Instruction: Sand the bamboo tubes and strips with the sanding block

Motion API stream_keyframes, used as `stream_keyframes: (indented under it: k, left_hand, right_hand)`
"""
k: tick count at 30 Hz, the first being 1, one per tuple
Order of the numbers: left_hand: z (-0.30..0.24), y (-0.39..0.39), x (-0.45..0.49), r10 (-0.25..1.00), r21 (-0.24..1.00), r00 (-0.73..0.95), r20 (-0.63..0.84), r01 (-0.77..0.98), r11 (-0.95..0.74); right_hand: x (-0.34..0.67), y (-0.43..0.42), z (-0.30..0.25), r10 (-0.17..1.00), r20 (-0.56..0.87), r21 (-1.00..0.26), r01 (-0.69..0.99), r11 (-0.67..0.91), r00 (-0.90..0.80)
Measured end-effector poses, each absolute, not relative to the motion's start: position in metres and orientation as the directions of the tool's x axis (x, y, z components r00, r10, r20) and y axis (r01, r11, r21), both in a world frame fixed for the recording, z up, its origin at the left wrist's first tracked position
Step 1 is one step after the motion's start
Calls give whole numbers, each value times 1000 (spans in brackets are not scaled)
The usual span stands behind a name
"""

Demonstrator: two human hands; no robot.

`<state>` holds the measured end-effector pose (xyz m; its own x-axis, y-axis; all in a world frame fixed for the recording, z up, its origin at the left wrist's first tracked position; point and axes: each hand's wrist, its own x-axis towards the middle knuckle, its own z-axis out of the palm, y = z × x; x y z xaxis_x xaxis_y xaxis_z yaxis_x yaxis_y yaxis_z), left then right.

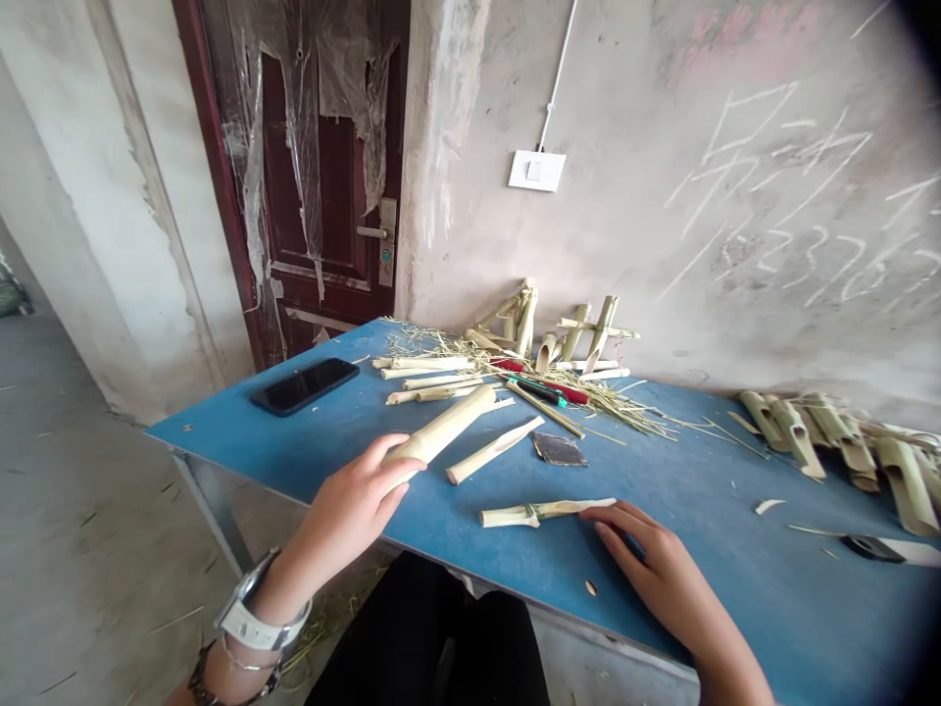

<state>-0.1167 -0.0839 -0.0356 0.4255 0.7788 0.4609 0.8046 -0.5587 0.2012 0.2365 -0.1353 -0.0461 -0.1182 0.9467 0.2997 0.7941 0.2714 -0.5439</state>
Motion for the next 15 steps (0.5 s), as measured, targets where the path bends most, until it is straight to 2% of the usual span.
stream_keyframes:
  k: [9,12,15]
  left_hand:
    - [-31,-91,-105,706,-60,554,442,803,-593]
    - [-34,-89,-106,700,-52,566,435,793,-607]
    - [-36,-87,-107,678,16,568,467,761,-649]
  right_hand:
    - [235,-136,-45,945,307,-543,794,272,-113]
    - [235,-137,-46,945,308,-537,799,271,-113]
    - [235,-137,-46,938,328,-525,805,277,-109]
